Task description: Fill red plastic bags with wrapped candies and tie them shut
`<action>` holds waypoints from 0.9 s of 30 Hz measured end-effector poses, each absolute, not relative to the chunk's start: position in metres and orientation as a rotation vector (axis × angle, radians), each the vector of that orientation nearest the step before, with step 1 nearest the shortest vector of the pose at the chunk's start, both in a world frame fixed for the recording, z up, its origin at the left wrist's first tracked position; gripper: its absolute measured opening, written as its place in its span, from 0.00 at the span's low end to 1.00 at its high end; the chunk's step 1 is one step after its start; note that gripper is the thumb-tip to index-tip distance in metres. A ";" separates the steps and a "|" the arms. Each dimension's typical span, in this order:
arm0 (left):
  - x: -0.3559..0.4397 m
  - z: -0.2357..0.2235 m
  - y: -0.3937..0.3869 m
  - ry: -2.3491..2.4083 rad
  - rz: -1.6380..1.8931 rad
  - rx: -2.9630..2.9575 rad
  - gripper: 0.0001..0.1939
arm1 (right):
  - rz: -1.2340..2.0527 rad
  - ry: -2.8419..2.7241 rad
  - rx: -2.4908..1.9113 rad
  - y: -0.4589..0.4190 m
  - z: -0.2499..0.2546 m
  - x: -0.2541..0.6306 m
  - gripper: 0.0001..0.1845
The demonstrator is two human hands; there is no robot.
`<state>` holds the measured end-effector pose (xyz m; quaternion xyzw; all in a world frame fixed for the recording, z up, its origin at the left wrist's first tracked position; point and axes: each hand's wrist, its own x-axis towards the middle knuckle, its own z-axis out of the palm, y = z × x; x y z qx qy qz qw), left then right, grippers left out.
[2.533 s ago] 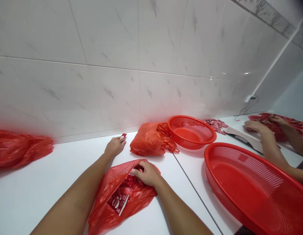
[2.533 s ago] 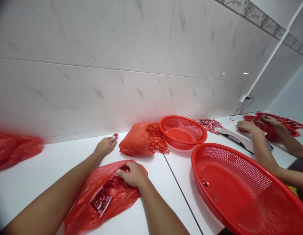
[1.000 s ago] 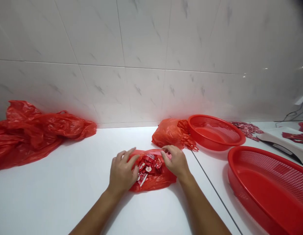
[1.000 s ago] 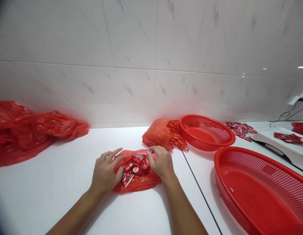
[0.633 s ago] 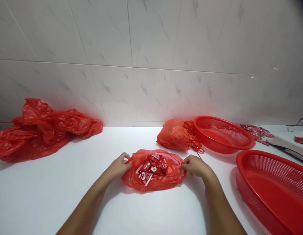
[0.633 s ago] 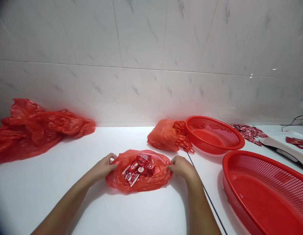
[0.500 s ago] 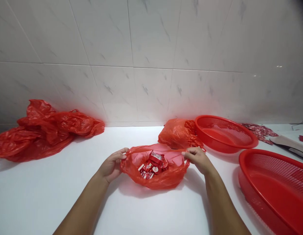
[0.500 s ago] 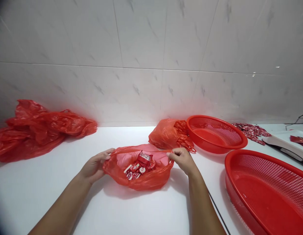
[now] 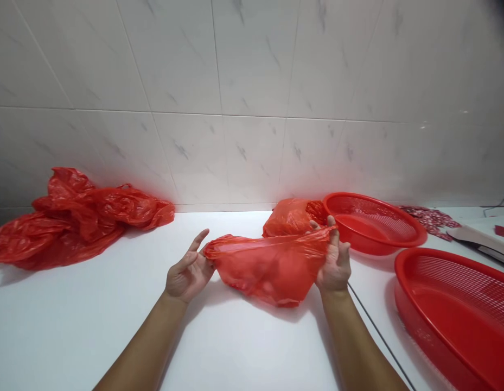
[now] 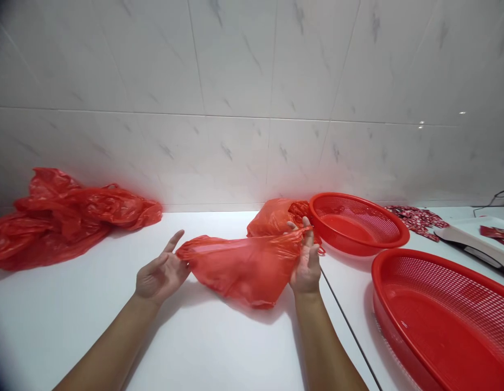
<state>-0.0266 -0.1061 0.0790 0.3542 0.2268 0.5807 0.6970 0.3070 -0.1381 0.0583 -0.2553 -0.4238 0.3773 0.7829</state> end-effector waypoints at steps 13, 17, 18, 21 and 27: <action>-0.007 0.062 -0.105 1.500 1.491 1.428 0.09 | 0.419 -1.485 -0.646 -0.146 0.044 0.280 0.30; -0.011 0.079 -0.109 1.404 1.470 1.416 0.17 | 0.374 -1.553 -0.601 -0.149 0.041 0.273 0.32; -0.012 0.088 -0.110 1.302 1.429 1.389 0.18 | 0.369 -1.547 -0.601 -0.149 0.043 0.273 0.32; -0.010 0.125 -0.112 0.916 1.231 1.204 0.17 | 0.342 -1.481 -0.665 -0.145 0.063 0.278 0.29; 0.014 0.211 -0.114 0.706 1.294 1.171 0.09 | 0.410 -1.306 -0.807 -0.135 0.160 0.286 0.21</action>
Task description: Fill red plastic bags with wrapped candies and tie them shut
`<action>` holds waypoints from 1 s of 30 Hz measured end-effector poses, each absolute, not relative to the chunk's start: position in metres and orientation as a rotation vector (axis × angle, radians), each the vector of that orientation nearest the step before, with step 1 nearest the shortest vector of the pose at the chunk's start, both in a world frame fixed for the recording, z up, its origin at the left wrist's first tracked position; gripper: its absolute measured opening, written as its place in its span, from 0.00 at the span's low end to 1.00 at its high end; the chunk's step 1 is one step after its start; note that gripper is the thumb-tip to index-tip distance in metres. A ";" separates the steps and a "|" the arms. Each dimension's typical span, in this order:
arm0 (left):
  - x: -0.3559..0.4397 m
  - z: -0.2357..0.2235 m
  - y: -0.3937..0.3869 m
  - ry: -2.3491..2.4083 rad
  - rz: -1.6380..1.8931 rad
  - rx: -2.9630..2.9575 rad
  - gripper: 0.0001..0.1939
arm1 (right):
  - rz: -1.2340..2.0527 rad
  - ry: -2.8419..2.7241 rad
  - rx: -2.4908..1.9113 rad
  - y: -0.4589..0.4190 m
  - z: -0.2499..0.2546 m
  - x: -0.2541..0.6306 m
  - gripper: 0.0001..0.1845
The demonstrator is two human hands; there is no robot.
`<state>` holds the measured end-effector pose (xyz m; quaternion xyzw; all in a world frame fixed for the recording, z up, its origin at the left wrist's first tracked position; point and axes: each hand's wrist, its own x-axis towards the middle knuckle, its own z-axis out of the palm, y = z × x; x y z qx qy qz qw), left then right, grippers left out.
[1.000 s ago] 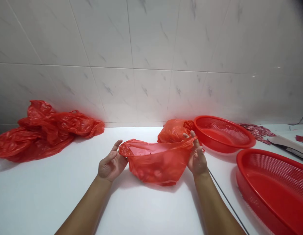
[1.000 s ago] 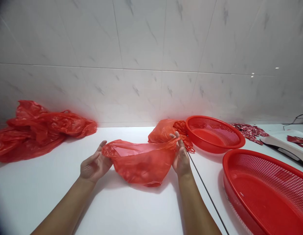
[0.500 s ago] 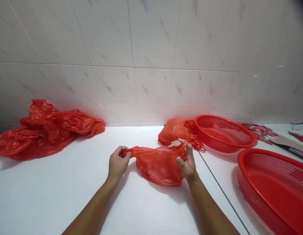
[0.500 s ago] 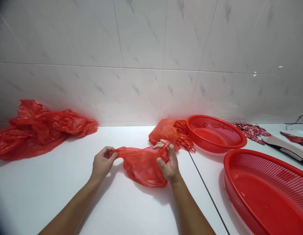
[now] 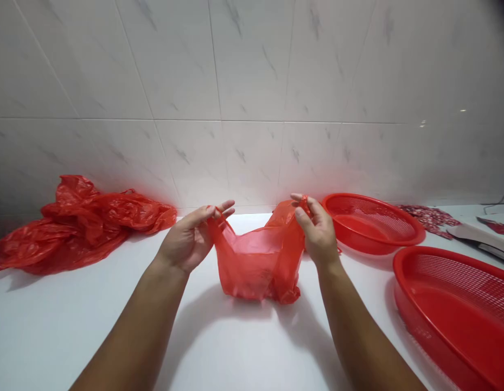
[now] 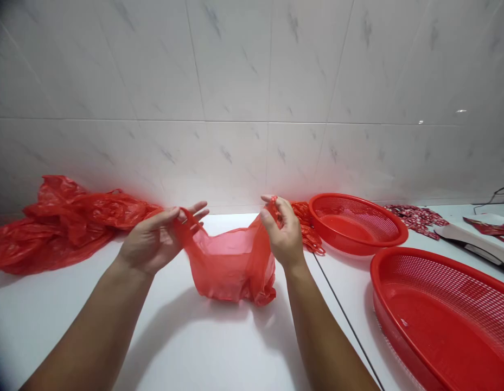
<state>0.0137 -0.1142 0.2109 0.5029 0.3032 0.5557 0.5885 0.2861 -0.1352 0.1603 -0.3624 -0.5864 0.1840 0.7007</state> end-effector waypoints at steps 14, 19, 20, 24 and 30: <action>0.049 0.221 -0.130 0.813 1.550 1.437 0.27 | 0.877 -1.315 -0.700 -0.167 0.194 0.321 0.16; 0.054 0.213 -0.124 0.804 1.438 1.496 0.23 | 0.942 -1.351 -0.753 -0.159 0.193 0.312 0.21; 0.055 0.212 -0.124 0.807 1.414 1.509 0.22 | 0.958 -1.340 -0.702 -0.159 0.193 0.309 0.23; 0.057 0.214 -0.129 0.825 1.386 1.584 0.16 | 0.899 -1.313 -0.729 -0.163 0.198 0.297 0.27; 0.065 0.221 -0.147 0.779 1.237 1.746 0.17 | 1.132 -1.665 -0.949 -0.169 0.200 0.266 0.30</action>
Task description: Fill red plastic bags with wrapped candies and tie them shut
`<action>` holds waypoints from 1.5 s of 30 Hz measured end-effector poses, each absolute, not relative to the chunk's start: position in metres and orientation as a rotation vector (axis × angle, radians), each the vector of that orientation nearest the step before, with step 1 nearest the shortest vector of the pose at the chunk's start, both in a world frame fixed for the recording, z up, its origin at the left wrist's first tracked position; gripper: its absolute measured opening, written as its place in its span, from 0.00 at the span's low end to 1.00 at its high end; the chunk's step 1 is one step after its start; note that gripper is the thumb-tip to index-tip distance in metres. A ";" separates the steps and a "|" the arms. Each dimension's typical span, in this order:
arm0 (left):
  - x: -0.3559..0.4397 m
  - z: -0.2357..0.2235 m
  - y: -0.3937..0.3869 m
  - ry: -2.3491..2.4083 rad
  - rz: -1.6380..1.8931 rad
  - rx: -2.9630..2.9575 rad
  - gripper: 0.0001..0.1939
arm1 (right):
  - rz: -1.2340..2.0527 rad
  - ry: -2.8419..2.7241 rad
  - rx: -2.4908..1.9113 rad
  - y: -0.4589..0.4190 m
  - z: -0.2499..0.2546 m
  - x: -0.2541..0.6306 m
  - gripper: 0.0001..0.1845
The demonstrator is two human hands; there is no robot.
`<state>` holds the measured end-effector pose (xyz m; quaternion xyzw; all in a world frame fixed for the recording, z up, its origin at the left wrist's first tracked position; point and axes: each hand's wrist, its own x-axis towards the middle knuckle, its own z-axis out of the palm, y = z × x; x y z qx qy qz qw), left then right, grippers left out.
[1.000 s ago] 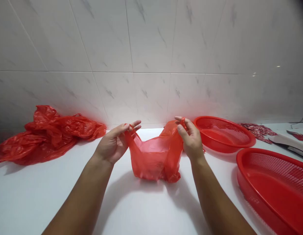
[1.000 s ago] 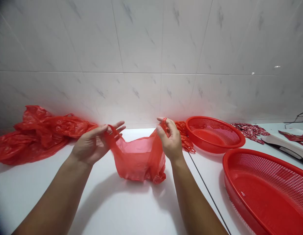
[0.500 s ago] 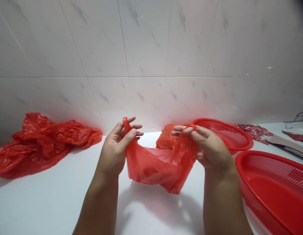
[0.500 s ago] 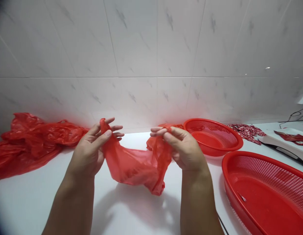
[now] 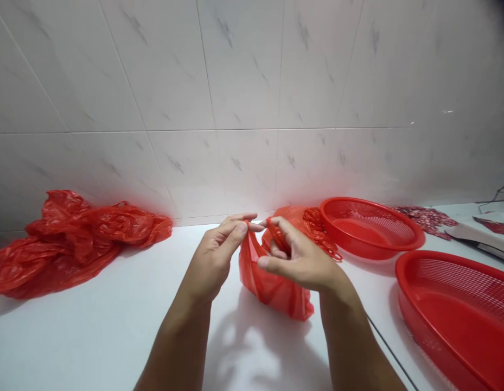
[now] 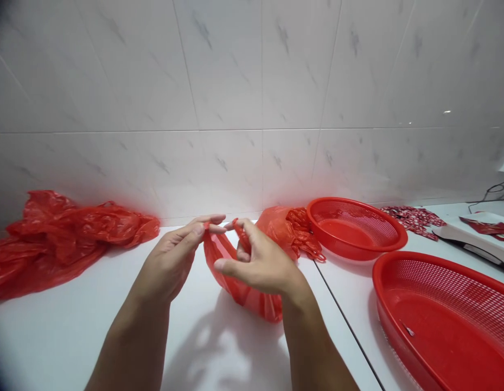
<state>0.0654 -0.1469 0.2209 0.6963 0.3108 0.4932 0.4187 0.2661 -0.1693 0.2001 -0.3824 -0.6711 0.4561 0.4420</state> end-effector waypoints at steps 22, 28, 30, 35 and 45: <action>0.069 0.230 -0.168 0.951 1.039 1.965 0.13 | 1.441 -1.627 -0.805 -0.174 0.202 0.282 0.33; 0.076 0.227 -0.167 1.085 0.987 2.056 0.10 | 1.383 -1.608 -0.906 -0.173 0.201 0.280 0.32; 0.075 0.226 -0.166 1.116 1.030 2.076 0.10 | 1.354 -1.570 -0.897 -0.170 0.197 0.281 0.30; 0.071 0.224 -0.166 0.920 0.955 2.084 0.09 | 1.259 -1.625 -0.781 -0.162 0.195 0.284 0.29; 0.081 0.216 -0.155 0.812 0.680 1.857 0.23 | 1.089 -1.899 -0.673 -0.171 0.203 0.302 0.09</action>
